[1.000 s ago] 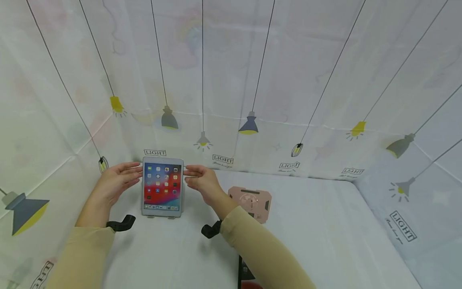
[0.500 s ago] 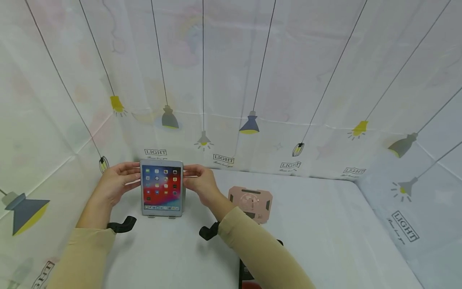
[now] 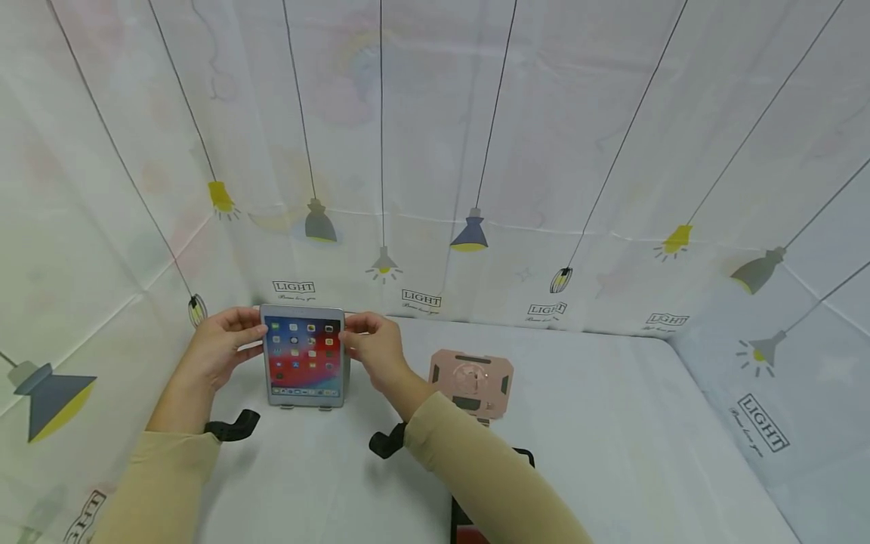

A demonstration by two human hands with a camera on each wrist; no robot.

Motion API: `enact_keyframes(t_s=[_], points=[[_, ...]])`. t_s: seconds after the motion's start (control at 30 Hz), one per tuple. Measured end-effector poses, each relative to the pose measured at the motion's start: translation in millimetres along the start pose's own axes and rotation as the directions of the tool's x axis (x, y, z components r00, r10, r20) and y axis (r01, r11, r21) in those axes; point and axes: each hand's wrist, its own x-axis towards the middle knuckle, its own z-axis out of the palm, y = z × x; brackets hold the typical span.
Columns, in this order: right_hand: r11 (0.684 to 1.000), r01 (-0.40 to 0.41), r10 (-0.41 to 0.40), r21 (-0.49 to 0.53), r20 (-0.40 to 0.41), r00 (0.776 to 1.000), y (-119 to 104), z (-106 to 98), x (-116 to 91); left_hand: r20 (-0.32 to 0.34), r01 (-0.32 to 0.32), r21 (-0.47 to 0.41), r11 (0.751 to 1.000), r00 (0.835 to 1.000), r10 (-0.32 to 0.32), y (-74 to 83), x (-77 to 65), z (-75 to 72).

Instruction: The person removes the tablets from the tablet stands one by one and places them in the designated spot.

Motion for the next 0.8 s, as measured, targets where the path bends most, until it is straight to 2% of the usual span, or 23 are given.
enact_keyframes(t_s=[0.33, 0.57, 0.8], points=[[1.0, 0.015, -0.014, 0.021, -0.012, 1.0, -5.1, -4.8, -9.3, -0.004, -0.023, 0.008, 1.0, 1.0, 0.023, 6.2, -8.9, 5.4], [1.0, 0.009, -0.009, 0.011, -0.018, 1.0, -10.6, -9.6, -14.9, -0.027, -0.069, 0.031, 0.997, 0.997, 0.07, 9.0, -14.6, 11.8], [1.0, -0.003, 0.003, 0.007, -0.027, 1.0, -10.5, -16.3, -23.0, -0.031, -0.059, 0.088, 0.994, 0.998, 0.062, 14.9, -24.4, 19.7]])
